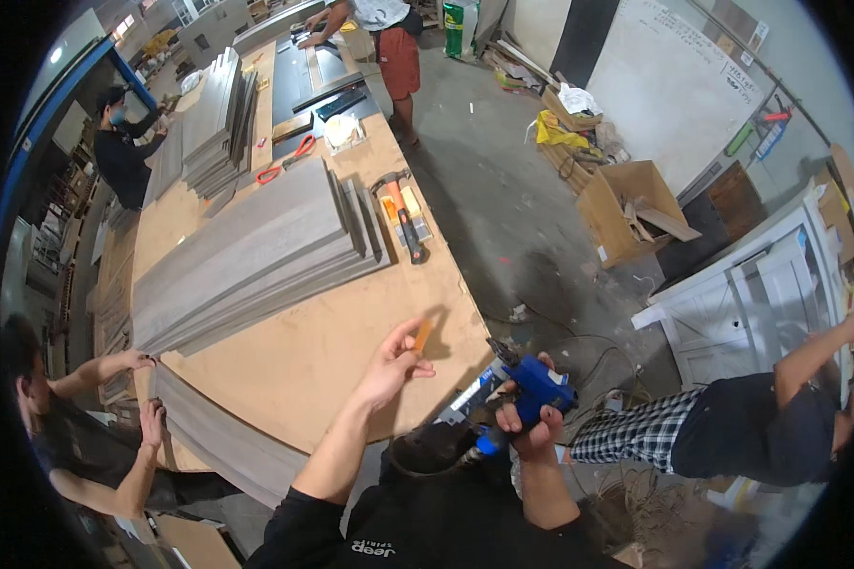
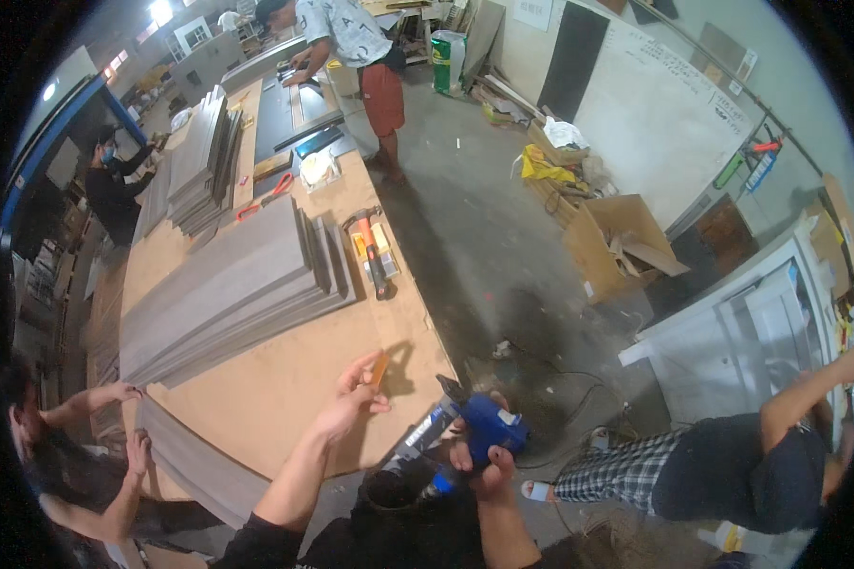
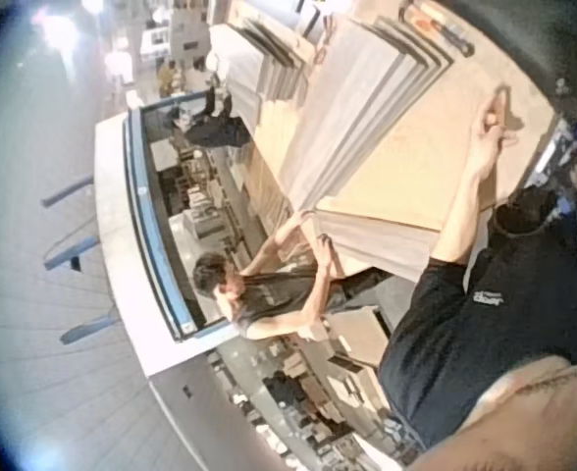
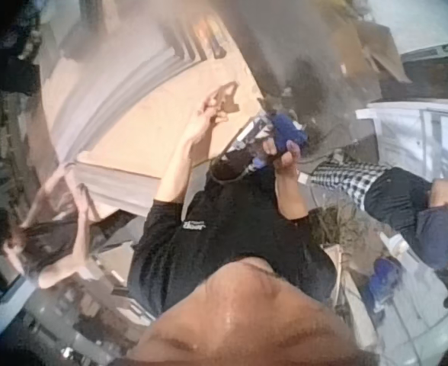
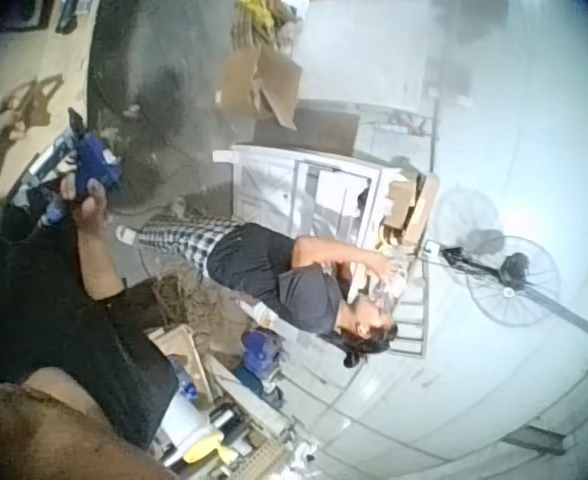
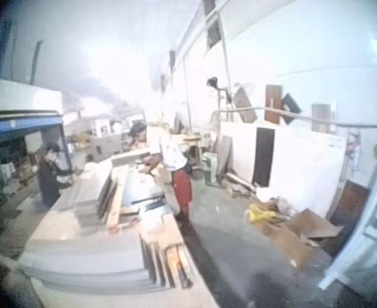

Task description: The person applies glue onto wooden frame strips, attaches them around the edges of a wooden panel, and fastens them in place using a pneumatic nail gun.

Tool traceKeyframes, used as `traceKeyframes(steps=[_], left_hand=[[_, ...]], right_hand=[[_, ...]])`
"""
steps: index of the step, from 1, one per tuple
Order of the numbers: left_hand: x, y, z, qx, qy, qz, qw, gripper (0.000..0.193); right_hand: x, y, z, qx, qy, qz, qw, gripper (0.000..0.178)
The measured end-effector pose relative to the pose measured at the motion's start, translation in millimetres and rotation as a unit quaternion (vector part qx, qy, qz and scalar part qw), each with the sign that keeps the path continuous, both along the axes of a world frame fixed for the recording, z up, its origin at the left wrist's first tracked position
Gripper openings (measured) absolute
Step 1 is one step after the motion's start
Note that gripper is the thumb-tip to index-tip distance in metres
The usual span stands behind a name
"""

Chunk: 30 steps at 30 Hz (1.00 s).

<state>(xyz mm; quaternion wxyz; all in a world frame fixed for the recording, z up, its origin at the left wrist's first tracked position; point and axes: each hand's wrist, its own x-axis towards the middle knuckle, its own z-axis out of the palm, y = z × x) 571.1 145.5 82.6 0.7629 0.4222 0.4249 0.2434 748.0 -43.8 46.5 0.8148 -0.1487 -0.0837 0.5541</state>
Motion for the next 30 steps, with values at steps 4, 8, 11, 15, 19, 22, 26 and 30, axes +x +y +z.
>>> traceKeyframes(steps=[4, 8, 11, 15, 19, 22, 26, 30], left_hand=[[-48, -28, 10, -0.003, -0.062, -0.041, 0.997, 0.040], [-92, -63, 14, 0.034, -0.136, -0.026, 0.990, 0.027], [-129, -86, 12, 0.050, -0.148, 0.038, 0.987, 0.027], [-157, -129, 54, 0.032, -0.186, 0.136, 0.973, 0.030], [-188, -167, 64, 0.033, -0.133, 0.093, 0.986, 0.025], [-203, -190, 63, 0.071, -0.111, 0.079, 0.988, 0.022], [-212, -215, 66, 0.077, -0.127, 0.129, 0.980, 0.021], [-224, -237, 71, 0.133, -0.089, 0.057, 0.985, 0.018]], right_hand=[[-35, -2, 15, 0.003, -0.024, 0.021, 1.000, 0.090], [-84, -17, 29, 0.013, -0.047, 0.041, 0.998, 0.089], [-123, -35, 31, 0.004, -0.043, 0.058, 0.997, 0.089], [-164, -64, 28, 0.049, -0.041, 0.052, 0.997, 0.086], [-198, -88, 37, 0.118, -0.002, 0.051, 0.992, 0.089], [-216, -106, 49, 0.109, -0.035, 0.051, 0.992, 0.087], [-233, -131, 55, 0.117, -0.032, 0.033, 0.992, 0.085], [-246, -158, 60, 0.135, -0.025, -0.003, 0.991, 0.084]])
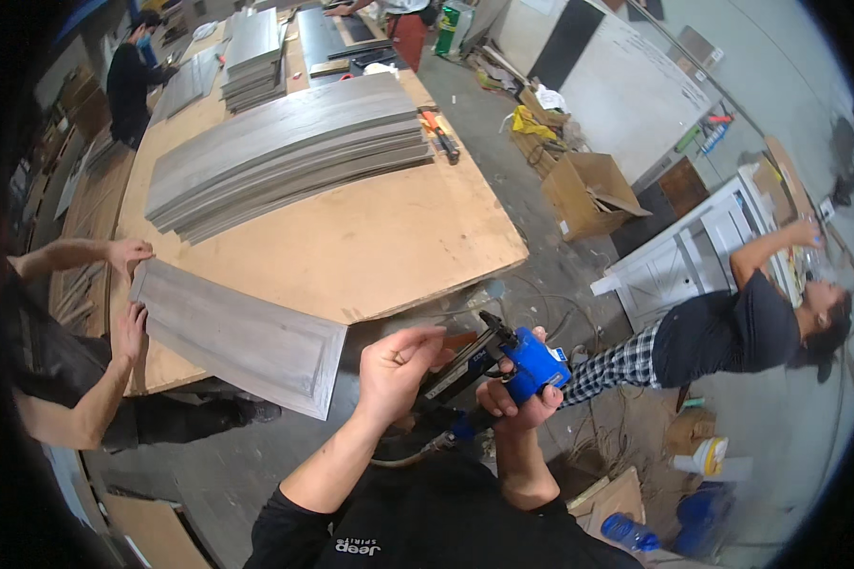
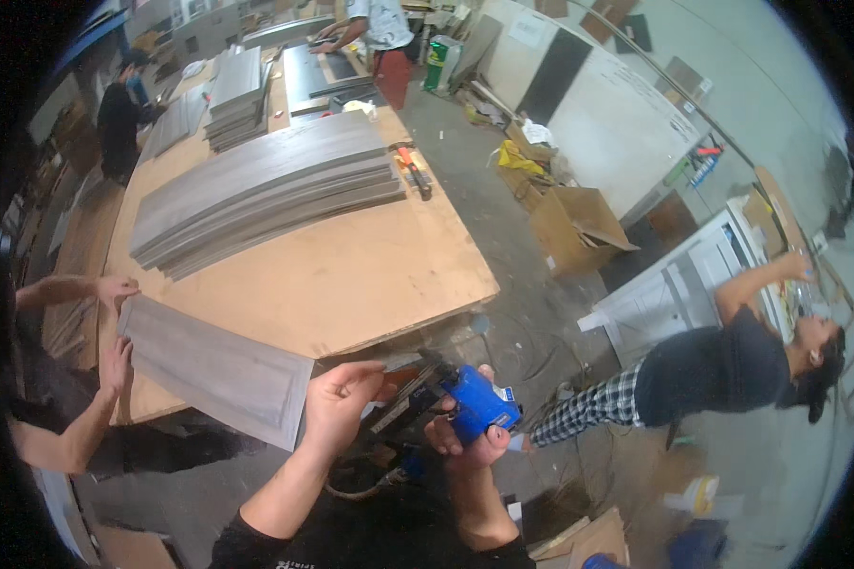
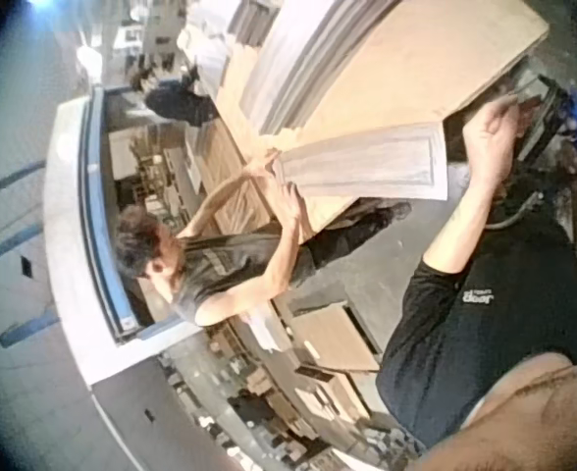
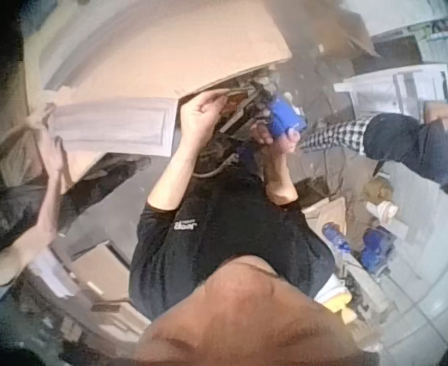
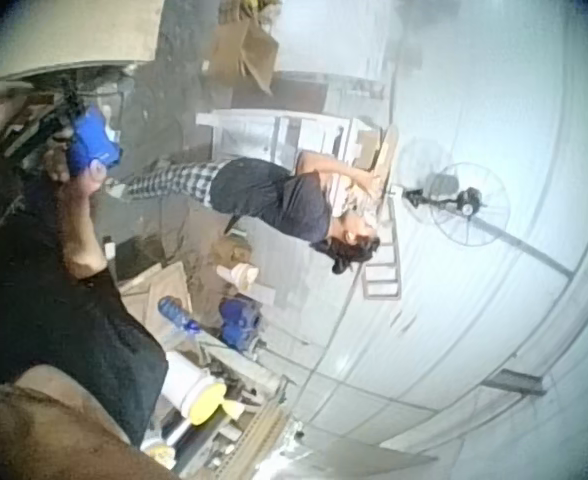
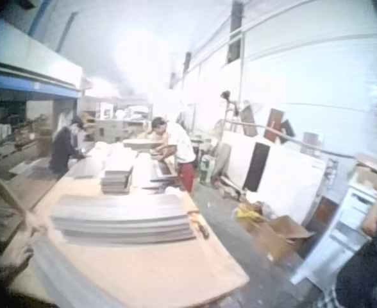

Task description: The person applies glue onto wooden frame strips, attaches them around the edges of a wooden panel, and fastens them in place using a pneumatic nail gun.

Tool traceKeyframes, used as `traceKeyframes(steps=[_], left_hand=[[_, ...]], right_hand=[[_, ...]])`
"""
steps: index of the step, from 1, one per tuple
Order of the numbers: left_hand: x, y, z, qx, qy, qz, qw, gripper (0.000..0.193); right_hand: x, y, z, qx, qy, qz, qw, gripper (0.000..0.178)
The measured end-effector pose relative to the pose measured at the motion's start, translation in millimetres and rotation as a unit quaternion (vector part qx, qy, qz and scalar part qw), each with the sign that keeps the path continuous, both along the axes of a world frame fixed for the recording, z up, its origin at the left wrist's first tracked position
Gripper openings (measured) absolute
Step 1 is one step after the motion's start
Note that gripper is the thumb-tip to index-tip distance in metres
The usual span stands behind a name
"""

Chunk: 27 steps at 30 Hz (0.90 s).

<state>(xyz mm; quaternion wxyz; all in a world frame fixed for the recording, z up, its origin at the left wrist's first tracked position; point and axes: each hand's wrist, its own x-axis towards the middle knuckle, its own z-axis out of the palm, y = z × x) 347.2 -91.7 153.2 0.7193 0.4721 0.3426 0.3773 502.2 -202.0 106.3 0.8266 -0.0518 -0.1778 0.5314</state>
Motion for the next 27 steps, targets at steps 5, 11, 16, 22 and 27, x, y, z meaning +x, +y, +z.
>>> traceKeyframes(steps=[5, 11, 16, 22, 27], left_hand=[[-16, -20, 4, 0.048, 0.019, -0.125, 0.991, 0.017], [-29, -58, 17, 0.070, 0.079, -0.201, 0.974, 0.018], [-39, -77, 28, 0.276, 0.111, -0.260, 0.919, 0.018], [-44, -86, 27, 0.227, 0.079, -0.365, 0.900, 0.031], [-50, -69, 28, 0.286, 0.114, -0.392, 0.867, 0.044]], right_hand=[[-12, -45, -1, 0.011, -0.012, -0.041, 0.999, 0.085], [-46, -98, -10, 0.027, -0.016, -0.093, 0.995, 0.077], [-71, -129, -15, 0.052, 0.012, -0.108, 0.993, 0.075], [-98, -144, -27, 0.074, 0.106, -0.116, 0.985, 0.075], [-109, -139, -44, 0.066, 0.183, -0.105, 0.975, 0.070]])
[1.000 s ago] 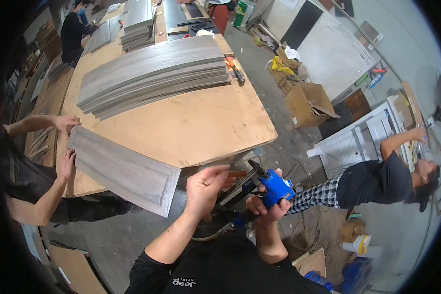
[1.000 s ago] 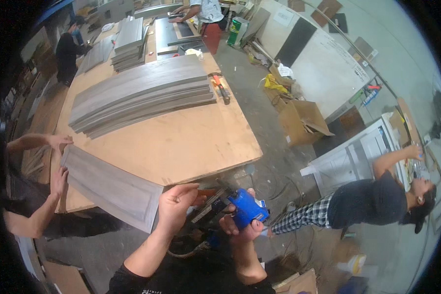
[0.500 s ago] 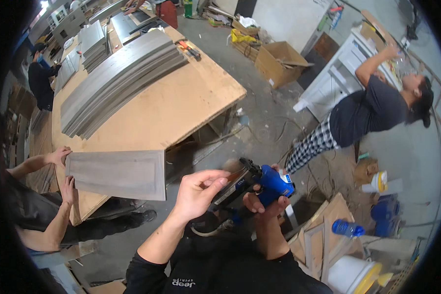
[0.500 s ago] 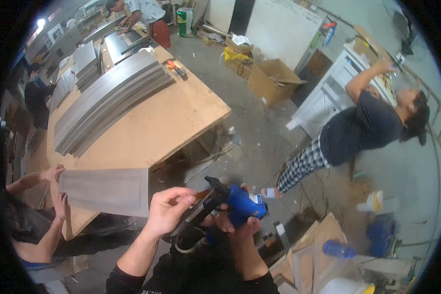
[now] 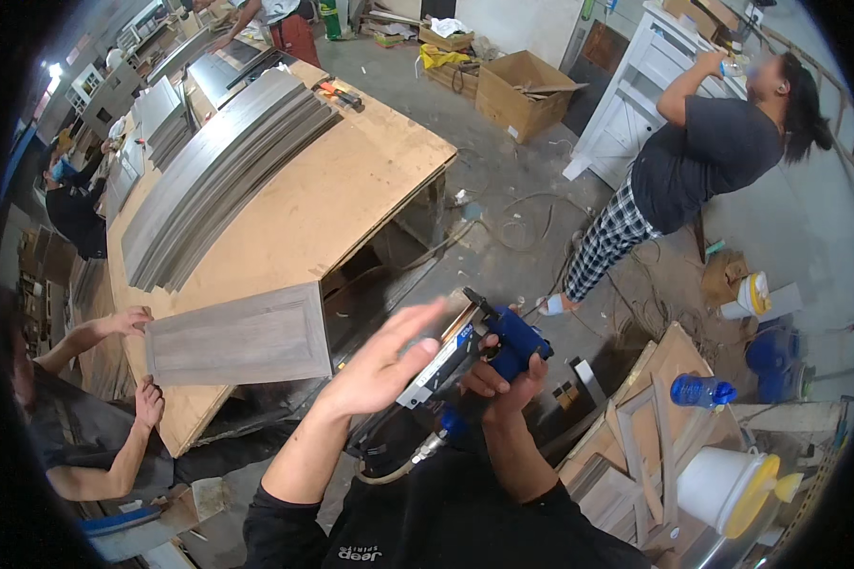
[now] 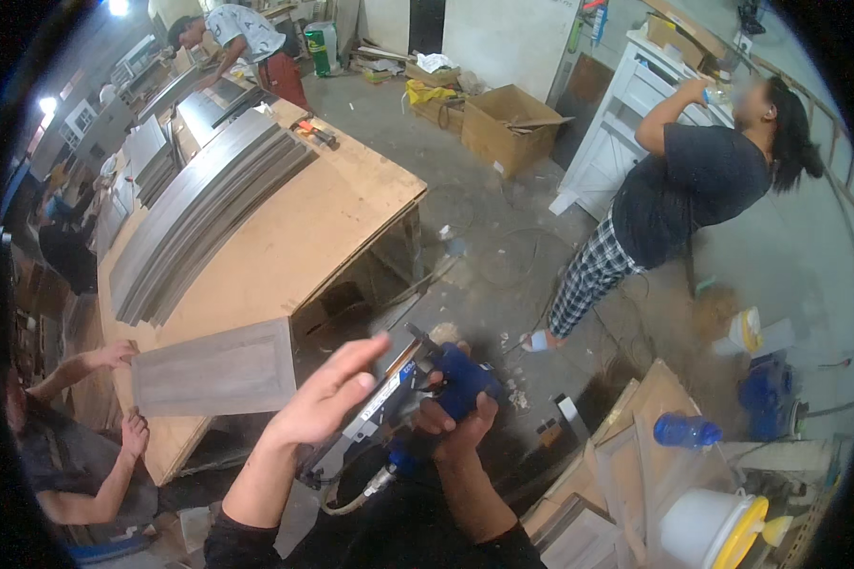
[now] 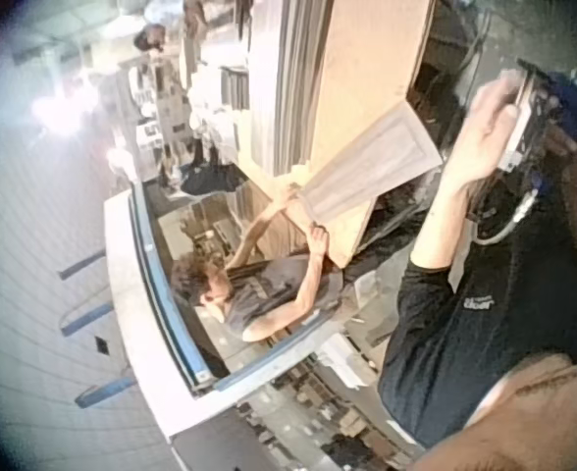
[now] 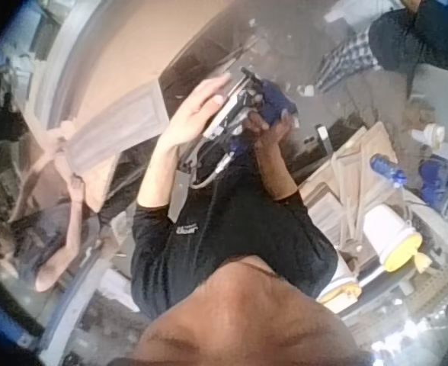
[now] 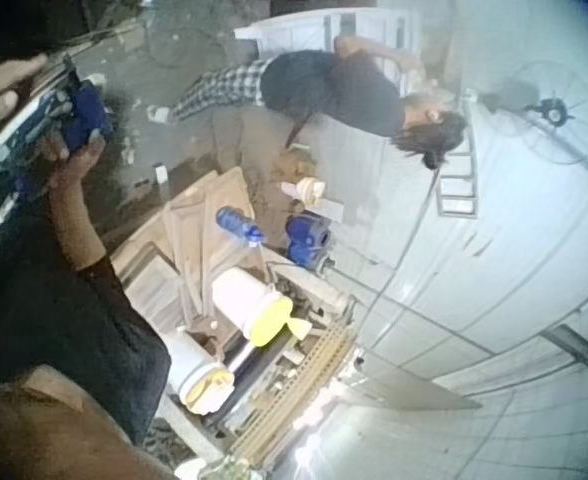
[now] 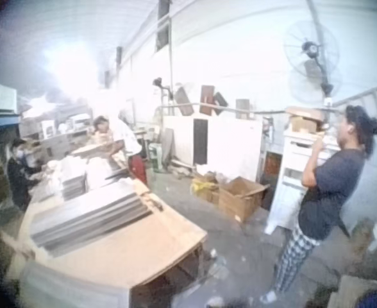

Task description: The person applies glue onto wooden frame strips, attaches them around the edges of a wooden panel, and fastens them in place using a pneumatic nail gun.

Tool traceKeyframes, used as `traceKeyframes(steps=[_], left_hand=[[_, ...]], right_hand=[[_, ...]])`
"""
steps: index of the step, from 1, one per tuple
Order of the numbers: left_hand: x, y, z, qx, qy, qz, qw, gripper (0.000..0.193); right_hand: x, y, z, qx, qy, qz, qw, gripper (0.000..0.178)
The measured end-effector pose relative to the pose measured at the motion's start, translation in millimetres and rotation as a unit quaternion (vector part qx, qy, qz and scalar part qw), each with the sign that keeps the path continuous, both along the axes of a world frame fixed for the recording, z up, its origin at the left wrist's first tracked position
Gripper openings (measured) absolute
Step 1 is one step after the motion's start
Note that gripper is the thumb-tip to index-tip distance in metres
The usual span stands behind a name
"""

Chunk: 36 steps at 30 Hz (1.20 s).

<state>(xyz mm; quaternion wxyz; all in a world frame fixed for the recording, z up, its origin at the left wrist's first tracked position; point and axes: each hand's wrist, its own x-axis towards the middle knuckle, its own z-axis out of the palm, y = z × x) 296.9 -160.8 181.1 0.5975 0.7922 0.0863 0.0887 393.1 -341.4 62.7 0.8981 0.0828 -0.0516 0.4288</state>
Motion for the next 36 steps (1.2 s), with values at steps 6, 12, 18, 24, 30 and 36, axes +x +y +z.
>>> traceKeyframes(steps=[6, 12, 18, 24, 30, 36], left_hand=[[-82, 27, -55, -0.081, -0.115, 0.318, 0.938, 0.063], [-29, 29, -83, -0.208, -0.250, 0.436, 0.839, 0.067], [-60, 78, -121, 0.250, 0.094, 0.305, 0.914, 0.057], [-57, 165, -178, 0.471, 0.252, 0.294, 0.793, 0.063], [-44, 179, -194, 0.458, 0.238, 0.288, 0.807, 0.045], [-44, 179, -199, 0.438, 0.218, 0.289, 0.823, 0.043]], right_hand=[[5, 15, -46, -0.012, 0.094, 0.033, 0.995, 0.069], [-42, 60, -19, -0.058, 0.247, 0.040, 0.966, 0.069], [-24, 67, -49, -0.180, 0.008, -0.027, 0.983, 0.083], [-11, 94, -80, -0.358, -0.174, 0.014, 0.917, 0.091], [-5, 142, -102, -0.351, -0.192, 0.101, 0.911, 0.092], [7, 190, -128, -0.312, -0.185, 0.213, 0.907, 0.090]])
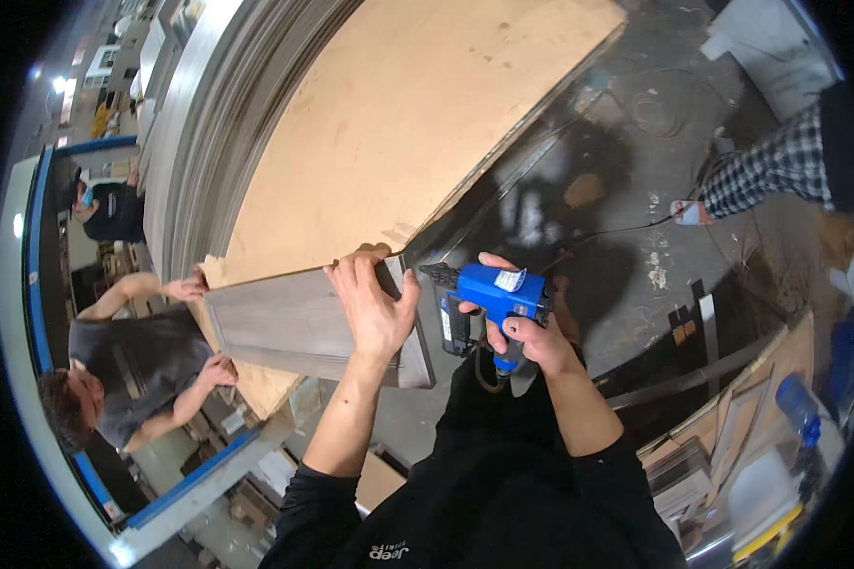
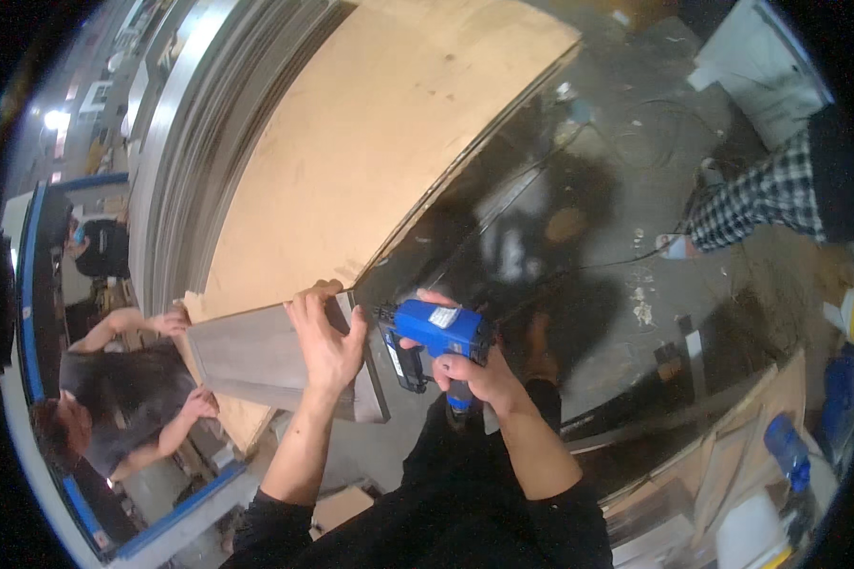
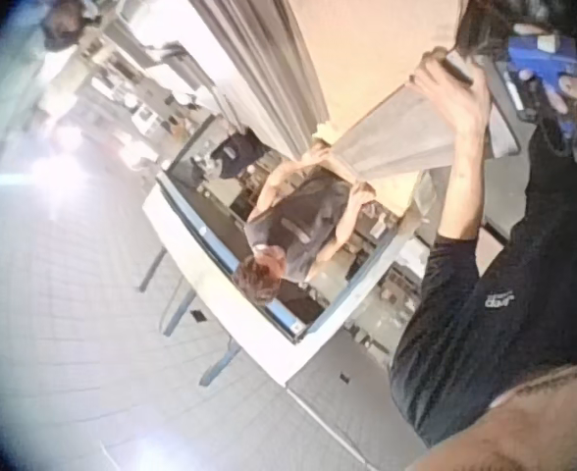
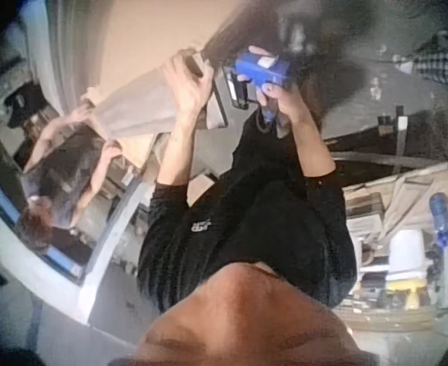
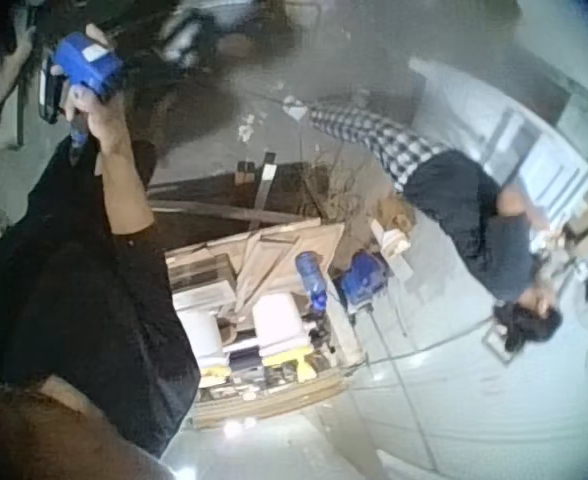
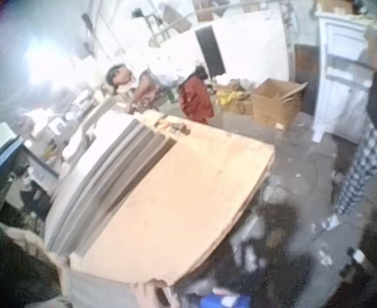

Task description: The person applies glue onto wooden frame strips, attaches them around the edges of a wooden panel, and fastens them in place using a pneumatic nail gun.

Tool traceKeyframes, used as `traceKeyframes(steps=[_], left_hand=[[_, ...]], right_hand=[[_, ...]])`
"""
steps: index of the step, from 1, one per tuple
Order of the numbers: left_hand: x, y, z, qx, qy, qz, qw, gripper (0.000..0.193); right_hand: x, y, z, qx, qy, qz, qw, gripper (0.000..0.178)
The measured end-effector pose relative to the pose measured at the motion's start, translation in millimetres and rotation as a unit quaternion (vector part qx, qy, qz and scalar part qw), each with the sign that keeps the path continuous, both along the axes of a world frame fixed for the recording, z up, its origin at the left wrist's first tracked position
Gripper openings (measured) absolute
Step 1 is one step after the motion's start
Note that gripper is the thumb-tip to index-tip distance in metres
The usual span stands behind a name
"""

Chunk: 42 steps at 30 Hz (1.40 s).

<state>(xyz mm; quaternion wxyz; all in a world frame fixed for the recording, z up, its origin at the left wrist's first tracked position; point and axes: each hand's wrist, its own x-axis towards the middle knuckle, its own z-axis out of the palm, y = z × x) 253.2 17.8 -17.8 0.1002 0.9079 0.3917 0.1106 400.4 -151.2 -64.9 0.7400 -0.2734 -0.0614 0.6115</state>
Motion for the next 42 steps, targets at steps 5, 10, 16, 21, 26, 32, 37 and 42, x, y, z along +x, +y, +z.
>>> traceKeyframes(steps=[5, 10, 16, 21, 26, 32, 37, 42], left_hand=[[0, 1, -2, -0.026, 0.022, 0.025, 0.999, 0.045], [4, 1, 0, -0.033, 0.019, 0.015, 0.999, 0.043], [7, 2, 1, -0.043, 0.011, 0.012, 0.999, 0.044], [11, 3, 0, -0.048, 0.001, 0.006, 0.999, 0.043], [7, 2, -1, -0.071, 0.009, 0.034, 0.997, 0.047], [-2, 2, 8, -0.074, 0.037, 0.014, 0.996, 0.052], [-31, -5, 21, -0.106, -0.011, -0.036, 0.994, 0.067], [-76, -18, 44, -0.116, 0.179, -0.352, 0.911, 0.064]], right_hand=[[7, 24, -27, 0.020, 0.032, 0.084, 0.996, 0.088], [14, 32, -32, 0.035, 0.053, 0.113, 0.992, 0.084], [20, 34, -32, 0.032, 0.060, 0.132, 0.989, 0.084], [21, 35, -29, 0.021, 0.050, 0.110, 0.993, 0.084], [24, 33, -29, 0.042, 0.069, 0.131, 0.988, 0.085], [8, -32, -25, 0.003, 0.019, 0.058, 0.998, 0.094], [-25, -86, -10, -0.049, 0.028, 0.015, 0.998, 0.086], [-86, -125, -3, -0.071, 0.023, -0.122, 0.990, 0.093]])
